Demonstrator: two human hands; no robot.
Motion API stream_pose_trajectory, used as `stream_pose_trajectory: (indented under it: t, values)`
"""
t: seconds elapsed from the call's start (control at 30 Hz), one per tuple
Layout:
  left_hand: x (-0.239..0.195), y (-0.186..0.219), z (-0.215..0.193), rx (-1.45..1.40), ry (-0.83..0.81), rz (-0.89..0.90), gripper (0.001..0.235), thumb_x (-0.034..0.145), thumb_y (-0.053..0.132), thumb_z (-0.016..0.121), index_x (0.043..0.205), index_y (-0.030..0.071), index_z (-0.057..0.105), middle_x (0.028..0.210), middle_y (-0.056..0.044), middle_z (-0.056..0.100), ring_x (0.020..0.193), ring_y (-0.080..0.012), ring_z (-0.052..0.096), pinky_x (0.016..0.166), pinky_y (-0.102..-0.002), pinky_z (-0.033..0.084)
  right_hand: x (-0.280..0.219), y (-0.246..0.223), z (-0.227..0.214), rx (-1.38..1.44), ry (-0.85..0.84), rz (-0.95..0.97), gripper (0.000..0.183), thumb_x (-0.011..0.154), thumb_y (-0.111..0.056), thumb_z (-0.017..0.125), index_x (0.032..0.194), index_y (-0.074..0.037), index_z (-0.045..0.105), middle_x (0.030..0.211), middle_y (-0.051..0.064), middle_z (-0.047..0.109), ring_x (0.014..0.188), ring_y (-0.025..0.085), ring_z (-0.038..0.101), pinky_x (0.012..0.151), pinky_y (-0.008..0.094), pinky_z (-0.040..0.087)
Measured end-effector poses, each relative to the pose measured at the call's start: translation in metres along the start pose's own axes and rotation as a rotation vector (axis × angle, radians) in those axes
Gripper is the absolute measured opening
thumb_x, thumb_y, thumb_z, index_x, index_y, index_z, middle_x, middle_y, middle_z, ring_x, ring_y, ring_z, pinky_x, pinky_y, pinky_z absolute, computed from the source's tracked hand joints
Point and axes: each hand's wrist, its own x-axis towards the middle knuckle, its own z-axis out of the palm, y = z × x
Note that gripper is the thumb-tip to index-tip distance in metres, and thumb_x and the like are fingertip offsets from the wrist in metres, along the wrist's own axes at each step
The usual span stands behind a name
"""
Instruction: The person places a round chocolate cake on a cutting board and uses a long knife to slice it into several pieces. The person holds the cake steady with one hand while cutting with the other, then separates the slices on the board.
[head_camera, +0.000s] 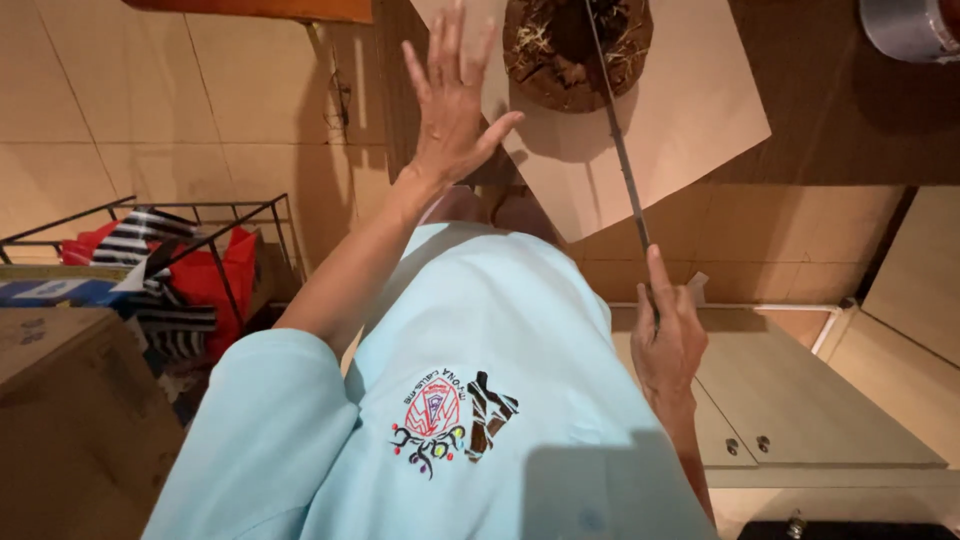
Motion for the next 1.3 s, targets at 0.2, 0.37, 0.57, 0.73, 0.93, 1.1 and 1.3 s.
stream_pose_trajectory:
  t: [0.2, 0.37, 0.57, 0.73, 0.93, 1.1, 1.3]
  values:
    - [0.001, 0.03, -0.01, -0.046, 0.107, 0.187, 0.084, 0.119, 0.069, 0.08, 0.171, 0.03, 0.028, 0.174, -0.016, -0.006, 0.165, -0.0364, -0.007, 0.135, -0.068, -0.01, -0.003, 0.01, -0.002, -0.071, 0.002, -0.048, 0.055, 0.112, -0.012, 0.067, 0.16, -0.033, 0.05, 0.086, 0.001, 0.049, 0.069, 0.019, 0.043, 0.059, 0.035, 0.046]
    - [-0.003, 0.049, -0.012, 0.012, 0.268, 0.29, 0.088, 0.091, -0.005, 0.079, 0.163, 0.031, 0.042, 0.168, -0.02, 0.012, 0.16, -0.0391, 0.01, 0.13, -0.074, 0.013, -0.004, 0.007, 0.0, -0.01, 0.019, -0.048, 0.057, 0.111, -0.011, 0.069, 0.16, -0.033, 0.049, 0.089, 0.0, 0.053, 0.069, 0.017, 0.044, 0.061, 0.033, 0.046]
    - [-0.009, 0.035, 0.004, -0.195, 0.206, 0.265, 0.068, 0.12, 0.058, 0.064, 0.171, 0.03, 0.027, 0.177, -0.012, -0.002, 0.168, -0.0352, 0.002, 0.14, -0.066, 0.006, -0.004, -0.005, 0.001, 0.09, 0.025, -0.078, 0.057, 0.112, -0.006, 0.066, 0.161, -0.027, 0.047, 0.084, 0.001, 0.048, 0.07, 0.017, 0.042, 0.06, 0.034, 0.043]
    - [0.016, -0.01, 0.024, -0.301, 0.168, 0.273, 0.133, 0.103, 0.067, 0.104, 0.174, 0.026, -0.001, 0.18, -0.006, -0.015, 0.171, -0.0283, -0.012, 0.144, -0.064, 0.007, -0.015, -0.028, 0.016, 0.173, 0.05, -0.035, 0.047, 0.114, -0.01, 0.059, 0.16, -0.018, 0.049, 0.083, 0.004, 0.05, 0.069, 0.019, 0.038, 0.06, 0.034, 0.04]
    - [0.044, -0.047, 0.001, 0.081, -0.227, 0.216, 0.157, 0.087, 0.099, 0.097, 0.168, 0.008, -0.001, 0.176, -0.019, 0.002, 0.164, -0.0364, 0.0, 0.133, -0.06, -0.003, -0.037, -0.077, 0.022, 0.209, 0.021, 0.166, 0.046, 0.114, -0.02, 0.051, 0.16, -0.023, 0.047, 0.1, 0.008, 0.061, 0.08, 0.025, 0.055, 0.07, 0.039, 0.046]
    - [0.025, -0.041, 0.008, 0.303, -0.245, 0.182, 0.15, 0.105, 0.124, 0.062, 0.172, 0.008, -0.004, 0.179, -0.019, -0.003, 0.166, -0.0381, -0.005, 0.137, -0.059, 0.001, -0.043, -0.102, 0.032, 0.241, 0.105, 0.184, 0.044, 0.113, -0.012, 0.054, 0.157, -0.015, 0.051, 0.101, 0.006, 0.064, 0.083, 0.022, 0.055, 0.077, 0.035, 0.048]
    - [0.001, -0.032, 0.025, 0.099, 0.053, 0.164, 0.144, 0.099, 0.113, 0.058, 0.173, 0.012, -0.013, 0.178, -0.017, -0.014, 0.168, -0.0367, -0.01, 0.139, -0.064, 0.005, -0.041, -0.104, 0.035, 0.145, 0.144, 0.164, 0.046, 0.113, -0.01, 0.057, 0.159, -0.019, 0.051, 0.094, 0.003, 0.06, 0.074, 0.02, 0.048, 0.068, 0.033, 0.046]
